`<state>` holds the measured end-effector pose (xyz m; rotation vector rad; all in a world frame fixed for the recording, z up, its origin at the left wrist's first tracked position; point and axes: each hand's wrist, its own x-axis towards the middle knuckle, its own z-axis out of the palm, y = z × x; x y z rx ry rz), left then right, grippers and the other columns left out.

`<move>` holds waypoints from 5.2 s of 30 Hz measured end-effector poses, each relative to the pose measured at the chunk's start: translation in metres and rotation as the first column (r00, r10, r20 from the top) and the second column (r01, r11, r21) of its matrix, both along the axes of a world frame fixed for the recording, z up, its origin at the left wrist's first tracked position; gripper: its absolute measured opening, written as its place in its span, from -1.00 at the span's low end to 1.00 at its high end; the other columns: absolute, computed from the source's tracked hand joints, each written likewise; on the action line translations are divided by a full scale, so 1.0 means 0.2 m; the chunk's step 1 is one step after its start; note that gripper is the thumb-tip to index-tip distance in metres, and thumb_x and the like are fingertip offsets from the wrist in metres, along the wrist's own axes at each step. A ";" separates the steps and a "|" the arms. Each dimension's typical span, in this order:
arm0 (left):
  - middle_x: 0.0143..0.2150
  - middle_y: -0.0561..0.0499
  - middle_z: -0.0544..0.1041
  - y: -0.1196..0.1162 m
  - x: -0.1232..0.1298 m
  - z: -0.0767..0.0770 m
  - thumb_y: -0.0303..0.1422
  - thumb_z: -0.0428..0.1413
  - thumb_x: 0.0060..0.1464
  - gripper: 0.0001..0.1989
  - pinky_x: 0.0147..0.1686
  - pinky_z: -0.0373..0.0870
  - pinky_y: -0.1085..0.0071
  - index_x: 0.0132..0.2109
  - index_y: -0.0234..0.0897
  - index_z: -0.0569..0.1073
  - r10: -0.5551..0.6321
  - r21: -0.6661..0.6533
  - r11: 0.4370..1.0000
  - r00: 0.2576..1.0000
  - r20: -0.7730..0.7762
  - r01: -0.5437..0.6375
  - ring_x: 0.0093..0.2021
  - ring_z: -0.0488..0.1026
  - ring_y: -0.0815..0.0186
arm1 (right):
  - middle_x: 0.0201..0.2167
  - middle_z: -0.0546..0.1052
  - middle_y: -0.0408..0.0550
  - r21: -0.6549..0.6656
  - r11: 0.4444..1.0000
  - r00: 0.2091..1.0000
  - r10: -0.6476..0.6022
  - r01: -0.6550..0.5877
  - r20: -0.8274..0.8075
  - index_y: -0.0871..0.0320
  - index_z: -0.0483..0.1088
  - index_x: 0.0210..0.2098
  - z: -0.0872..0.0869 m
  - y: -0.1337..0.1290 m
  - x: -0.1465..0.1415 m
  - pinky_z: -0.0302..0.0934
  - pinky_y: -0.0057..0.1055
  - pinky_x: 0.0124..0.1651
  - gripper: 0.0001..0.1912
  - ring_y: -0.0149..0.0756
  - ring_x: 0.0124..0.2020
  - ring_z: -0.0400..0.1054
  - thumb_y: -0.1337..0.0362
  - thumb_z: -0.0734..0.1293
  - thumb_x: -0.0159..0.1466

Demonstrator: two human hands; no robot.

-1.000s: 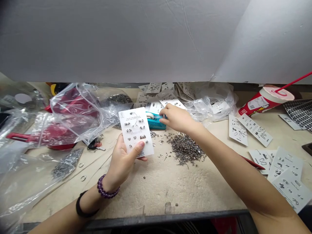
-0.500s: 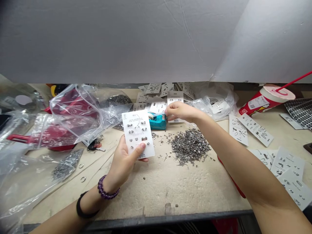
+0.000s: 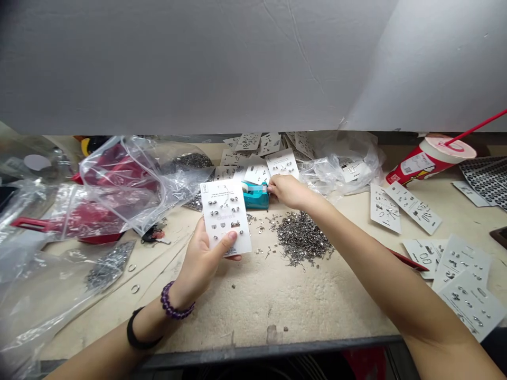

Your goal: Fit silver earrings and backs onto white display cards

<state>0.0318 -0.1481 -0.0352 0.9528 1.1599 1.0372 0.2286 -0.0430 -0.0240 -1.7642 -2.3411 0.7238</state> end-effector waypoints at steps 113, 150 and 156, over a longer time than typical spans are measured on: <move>-0.47 0.10 0.48 -0.04 -0.06 -0.04 -0.44 -0.07 0.13 -0.65 -0.61 0.26 0.53 0.07 -0.18 0.09 0.140 0.517 0.591 0.552 -0.822 0.619 -0.58 0.42 0.36 | -0.29 0.44 -0.05 -0.605 0.795 0.255 -0.578 -0.035 -0.775 0.09 0.10 -0.22 -0.01 -0.88 0.13 0.11 -0.38 -0.27 -0.45 -0.33 -0.30 0.29 0.17 0.46 -0.09; -0.38 0.02 0.55 -0.02 -0.06 -0.03 -0.49 -0.08 0.13 -0.73 -0.55 0.32 0.53 -0.01 -0.25 0.26 0.294 0.511 0.476 0.417 -0.860 0.716 -0.52 0.46 0.38 | -0.32 0.46 -0.02 -0.607 0.794 0.265 -0.580 -0.027 -0.770 0.11 0.14 -0.33 0.04 -0.91 0.13 0.15 -0.38 -0.25 -0.56 -0.33 -0.31 0.30 0.09 0.42 -0.05; -0.26 -0.03 0.56 -0.02 -0.07 -0.03 -0.49 -0.09 0.13 -0.72 -0.50 0.38 0.51 0.00 -0.24 0.28 0.305 0.543 0.433 0.450 -0.840 0.720 -0.42 0.49 0.35 | -0.37 0.42 -0.08 -0.628 0.777 0.275 -0.613 0.044 -0.740 0.09 0.12 -0.37 0.04 -0.92 0.14 0.15 -0.41 -0.33 -0.60 -0.36 -0.37 0.27 0.17 0.43 -0.03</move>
